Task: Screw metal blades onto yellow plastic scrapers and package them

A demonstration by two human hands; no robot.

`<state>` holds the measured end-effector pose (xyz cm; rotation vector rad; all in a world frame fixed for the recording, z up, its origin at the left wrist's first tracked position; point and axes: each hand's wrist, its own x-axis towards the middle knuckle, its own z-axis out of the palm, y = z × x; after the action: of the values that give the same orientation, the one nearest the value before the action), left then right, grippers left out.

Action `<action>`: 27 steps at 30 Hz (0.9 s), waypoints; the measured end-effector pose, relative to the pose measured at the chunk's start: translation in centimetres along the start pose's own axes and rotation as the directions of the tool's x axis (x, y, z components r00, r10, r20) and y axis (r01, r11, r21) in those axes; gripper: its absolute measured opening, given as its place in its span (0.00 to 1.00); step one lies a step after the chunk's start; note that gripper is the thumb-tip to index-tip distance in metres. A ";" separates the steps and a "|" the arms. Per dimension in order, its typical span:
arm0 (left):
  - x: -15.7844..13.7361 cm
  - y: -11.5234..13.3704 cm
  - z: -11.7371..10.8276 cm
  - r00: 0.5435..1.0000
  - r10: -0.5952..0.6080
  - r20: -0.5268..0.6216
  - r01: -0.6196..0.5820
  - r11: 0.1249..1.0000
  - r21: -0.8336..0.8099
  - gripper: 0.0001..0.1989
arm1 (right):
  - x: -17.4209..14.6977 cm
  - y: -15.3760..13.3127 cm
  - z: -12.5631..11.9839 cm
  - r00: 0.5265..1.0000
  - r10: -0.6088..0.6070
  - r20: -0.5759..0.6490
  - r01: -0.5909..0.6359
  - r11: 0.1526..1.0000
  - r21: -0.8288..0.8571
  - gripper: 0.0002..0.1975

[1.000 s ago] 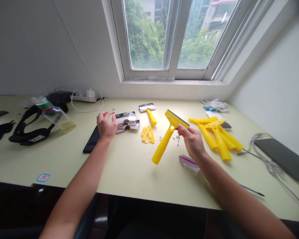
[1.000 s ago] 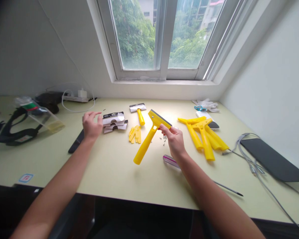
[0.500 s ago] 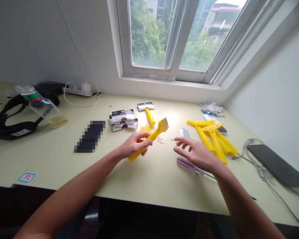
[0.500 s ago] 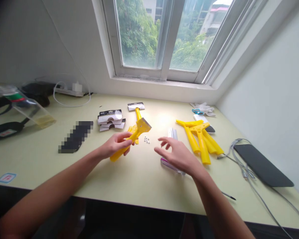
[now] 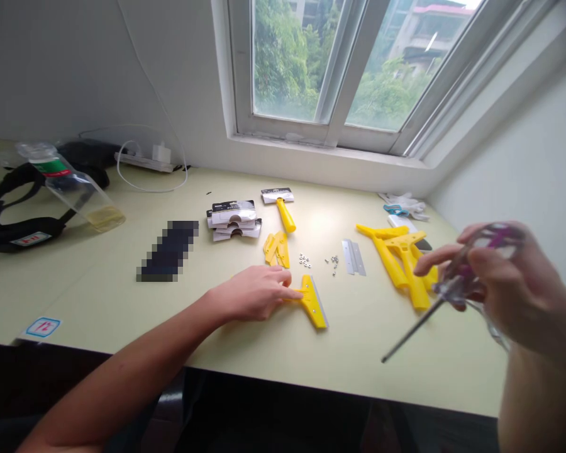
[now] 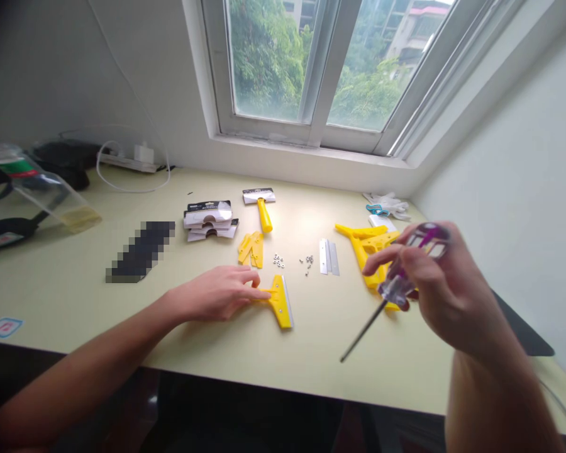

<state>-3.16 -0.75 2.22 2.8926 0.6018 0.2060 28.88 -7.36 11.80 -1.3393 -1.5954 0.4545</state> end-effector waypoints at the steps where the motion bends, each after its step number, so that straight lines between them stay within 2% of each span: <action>1: 0.0 0.0 0.1 1.000 0.004 -0.001 -0.004 1.000 0.010 0.20 | 0.6 0.1 0.8 0.992 -0.007 -0.127 0.028 0.986 0.167 0.10; 3: 0.1 0.0 0.1 1.000 0.002 0.002 -0.002 1.000 0.019 0.19 | 1.6 0.7 3.0 0.954 -0.003 -0.300 0.108 0.937 0.333 0.09; 5: 0.1 0.1 0.0 1.000 -0.010 0.011 0.010 1.000 0.013 0.20 | 2.3 1.8 5.4 0.941 0.002 -0.339 0.134 0.917 0.377 0.10; 8: 0.2 0.3 -0.3 0.999 -0.023 0.044 0.023 1.000 -0.004 0.20 | 2.5 3.2 7.6 0.943 0.036 -0.329 0.098 0.919 0.381 0.10; 15: 0.5 0.5 -1.0 0.992 -0.046 0.116 0.050 0.998 -0.039 0.23 | 2.1 4.3 7.6 0.942 0.086 -0.324 0.053 0.917 0.396 0.11; 18: 0.5 0.5 -1.1 0.989 -0.065 0.131 0.071 0.997 -0.043 0.23 | 1.9 4.4 7.4 0.942 0.072 -0.327 0.070 0.914 0.401 0.10; 21: 0.5 0.5 -1.1 0.988 -0.076 0.138 0.083 0.995 -0.046 0.24 | 1.4 4.1 7.3 0.958 -0.014 -0.287 0.136 0.902 0.410 0.10; 23: 0.5 0.5 -1.0 0.987 -0.077 0.141 0.084 0.996 -0.044 0.24 | 0.9 3.5 7.1 0.960 -0.123 -0.250 0.216 0.894 0.392 0.09; 27: 0.5 0.5 -0.9 0.987 -0.077 0.138 0.083 0.996 -0.036 0.23 | 0.1 2.1 6.7 0.935 -0.334 -0.117 0.354 0.885 0.304 0.06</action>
<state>-2.65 -0.85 3.23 2.8068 0.6790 0.0087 24.42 -4.65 7.08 -0.7951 -1.5875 0.4262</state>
